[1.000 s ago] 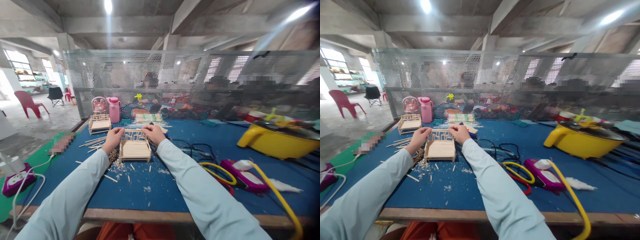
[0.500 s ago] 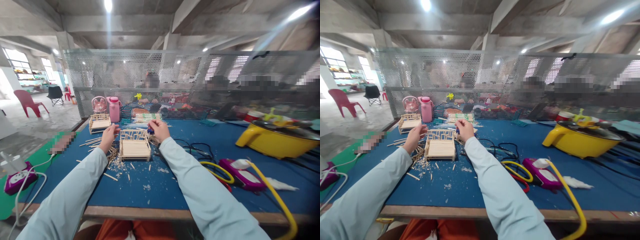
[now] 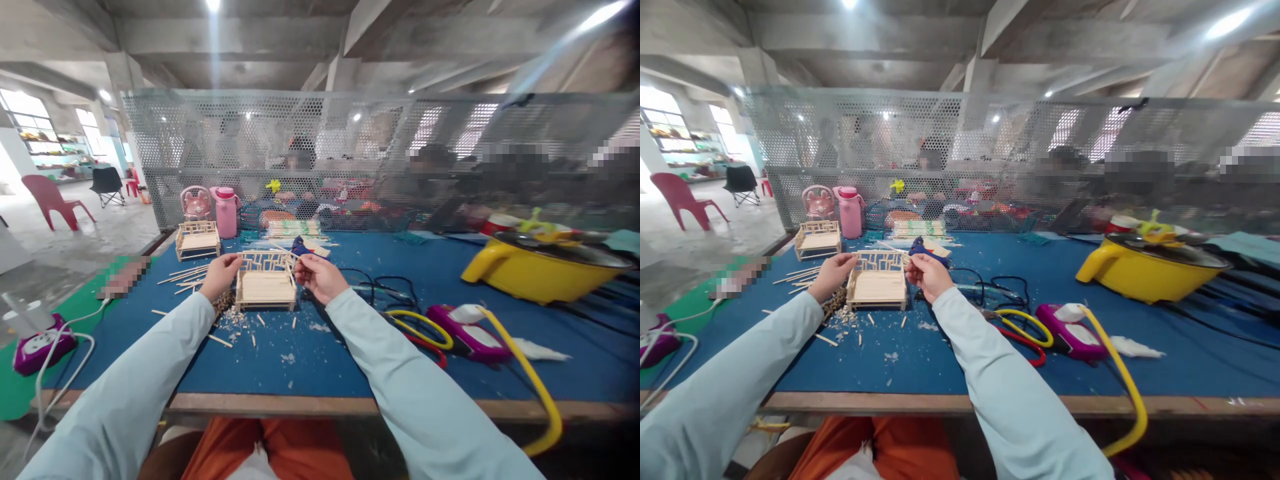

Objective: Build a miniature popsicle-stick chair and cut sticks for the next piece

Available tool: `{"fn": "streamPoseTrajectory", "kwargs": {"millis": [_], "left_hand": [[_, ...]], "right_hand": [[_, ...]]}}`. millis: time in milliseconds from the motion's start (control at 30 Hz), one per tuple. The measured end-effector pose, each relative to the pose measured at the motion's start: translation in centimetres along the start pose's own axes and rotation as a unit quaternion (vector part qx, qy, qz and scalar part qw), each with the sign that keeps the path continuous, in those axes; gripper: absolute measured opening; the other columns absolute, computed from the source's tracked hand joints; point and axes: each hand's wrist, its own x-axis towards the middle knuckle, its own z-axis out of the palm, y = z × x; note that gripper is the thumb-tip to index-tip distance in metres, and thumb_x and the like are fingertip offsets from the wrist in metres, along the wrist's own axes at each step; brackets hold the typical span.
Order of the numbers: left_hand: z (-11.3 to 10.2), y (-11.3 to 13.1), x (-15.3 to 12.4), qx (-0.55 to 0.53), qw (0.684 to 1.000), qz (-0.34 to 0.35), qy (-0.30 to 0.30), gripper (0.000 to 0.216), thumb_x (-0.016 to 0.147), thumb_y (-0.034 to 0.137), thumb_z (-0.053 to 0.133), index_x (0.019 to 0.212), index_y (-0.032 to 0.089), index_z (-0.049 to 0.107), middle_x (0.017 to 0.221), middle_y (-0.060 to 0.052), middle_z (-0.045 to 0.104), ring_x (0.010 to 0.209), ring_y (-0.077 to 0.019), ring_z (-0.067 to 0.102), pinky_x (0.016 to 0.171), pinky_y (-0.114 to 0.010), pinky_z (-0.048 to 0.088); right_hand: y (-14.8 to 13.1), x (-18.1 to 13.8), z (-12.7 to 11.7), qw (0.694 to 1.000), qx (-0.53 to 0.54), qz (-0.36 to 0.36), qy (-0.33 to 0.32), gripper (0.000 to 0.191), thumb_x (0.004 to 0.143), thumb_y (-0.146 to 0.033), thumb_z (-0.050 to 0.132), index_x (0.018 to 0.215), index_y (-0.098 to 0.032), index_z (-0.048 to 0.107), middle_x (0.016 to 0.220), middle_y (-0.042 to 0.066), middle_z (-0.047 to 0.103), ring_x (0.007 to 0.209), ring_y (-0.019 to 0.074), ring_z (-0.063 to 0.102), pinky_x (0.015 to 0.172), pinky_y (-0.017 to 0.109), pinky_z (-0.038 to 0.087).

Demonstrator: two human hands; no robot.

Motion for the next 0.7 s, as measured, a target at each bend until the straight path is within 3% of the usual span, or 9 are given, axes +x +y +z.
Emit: {"fn": "streamPoseTrajectory", "kwargs": {"millis": [100, 167, 200, 300, 367, 467, 567, 700], "left_hand": [[0.0, 1.1, -0.6, 0.042, 0.994, 0.054, 0.086, 0.037, 0.067, 0.033, 0.062, 0.099, 0.012, 0.061, 0.089, -0.007, 0.063, 0.075, -0.0151, 0.056, 0.074, -0.028, 0.042], [0.3, 2.6, -1.6, 0.088, 0.974, 0.145, 0.149, 0.035, 0.072, 0.031, 0.058, 0.102, 0.013, 0.058, 0.091, -0.007, 0.059, 0.078, -0.0147, 0.054, 0.072, -0.027, 0.042], [0.6, 3.4, -2.3, 0.104, 0.964, 0.193, 0.15, 0.033, 0.075, 0.031, 0.055, 0.102, 0.013, 0.058, 0.089, -0.007, 0.059, 0.077, -0.0147, 0.053, 0.07, -0.026, 0.042], [1.7, 5.7, -4.7, 0.114, 0.958, 0.26, 0.033, 0.031, 0.08, 0.032, 0.05, 0.105, 0.016, 0.058, 0.087, -0.007, 0.061, 0.074, -0.0143, 0.055, 0.066, -0.025, 0.044], [2.5, 6.6, -6.1, 0.098, 0.957, 0.273, -0.023, 0.026, 0.082, 0.033, 0.049, 0.097, 0.017, 0.062, 0.099, -0.009, 0.063, 0.085, -0.0166, 0.057, 0.071, -0.026, 0.045], [3.2, 7.0, -6.9, 0.034, 0.967, 0.25, -0.027, 0.027, 0.082, 0.036, 0.048, 0.089, 0.017, 0.065, 0.1, -0.009, 0.065, 0.091, -0.0184, 0.058, 0.079, -0.029, 0.045], [3.3, 7.0, -6.8, -0.055, 0.985, 0.16, -0.031, 0.035, 0.081, 0.045, 0.047, 0.083, 0.015, 0.064, 0.091, -0.009, 0.066, 0.082, -0.0174, 0.06, 0.074, -0.028, 0.047], [3.1, 6.8, -6.6, -0.135, 0.986, 0.067, -0.065, 0.041, 0.076, 0.054, 0.049, 0.077, 0.014, 0.059, 0.08, -0.007, 0.065, 0.069, -0.0143, 0.06, 0.065, -0.026, 0.048]], "right_hand": [[-0.3, 0.0, 0.2, 1.0, 0.028, -0.013, 0.007, 0.021, 0.064, -0.028, 0.066, 0.066, -0.019, 0.048, 0.053, -0.006, 0.054, 0.044, 0.0052, 0.048, 0.046, 0.018, 0.041], [-0.5, -0.2, 0.4, 0.999, 0.042, -0.023, 0.008, 0.023, 0.062, -0.03, 0.068, 0.066, -0.019, 0.048, 0.054, -0.007, 0.052, 0.044, 0.0047, 0.047, 0.046, 0.017, 0.04], [-0.6, -0.4, 0.5, 0.999, 0.045, -0.028, 0.001, 0.025, 0.061, -0.032, 0.069, 0.067, -0.019, 0.048, 0.054, -0.007, 0.052, 0.044, 0.0049, 0.046, 0.046, 0.018, 0.04], [-0.1, -1.2, 1.5, 0.997, 0.017, -0.057, -0.04, 0.03, 0.057, -0.038, 0.071, 0.068, -0.019, 0.051, 0.055, -0.006, 0.052, 0.047, 0.0057, 0.046, 0.048, 0.019, 0.039], [0.3, -1.8, 2.3, 0.993, -0.026, -0.094, -0.067, 0.032, 0.058, -0.043, 0.07, 0.067, -0.018, 0.052, 0.056, -0.006, 0.053, 0.049, 0.006, 0.047, 0.05, 0.019, 0.039], [0.7, -2.5, 3.1, 0.981, -0.089, -0.144, -0.097, 0.031, 0.062, -0.046, 0.066, 0.067, -0.018, 0.053, 0.055, -0.005, 0.053, 0.051, 0.0068, 0.048, 0.054, 0.021, 0.041], [0.0, -2.6, 3.0, 0.969, -0.143, -0.169, -0.108, 0.031, 0.066, -0.046, 0.063, 0.076, -0.018, 0.056, 0.059, -0.003, 0.057, 0.053, 0.0083, 0.05, 0.057, 0.023, 0.043], [-2.5, -3.2, 0.6, 0.956, -0.176, -0.235, 0.001, 0.037, 0.071, -0.044, 0.059, 0.098, -0.021, 0.052, 0.075, 0.0, 0.063, 0.057, 0.0099, 0.054, 0.058, 0.025, 0.045]]}}
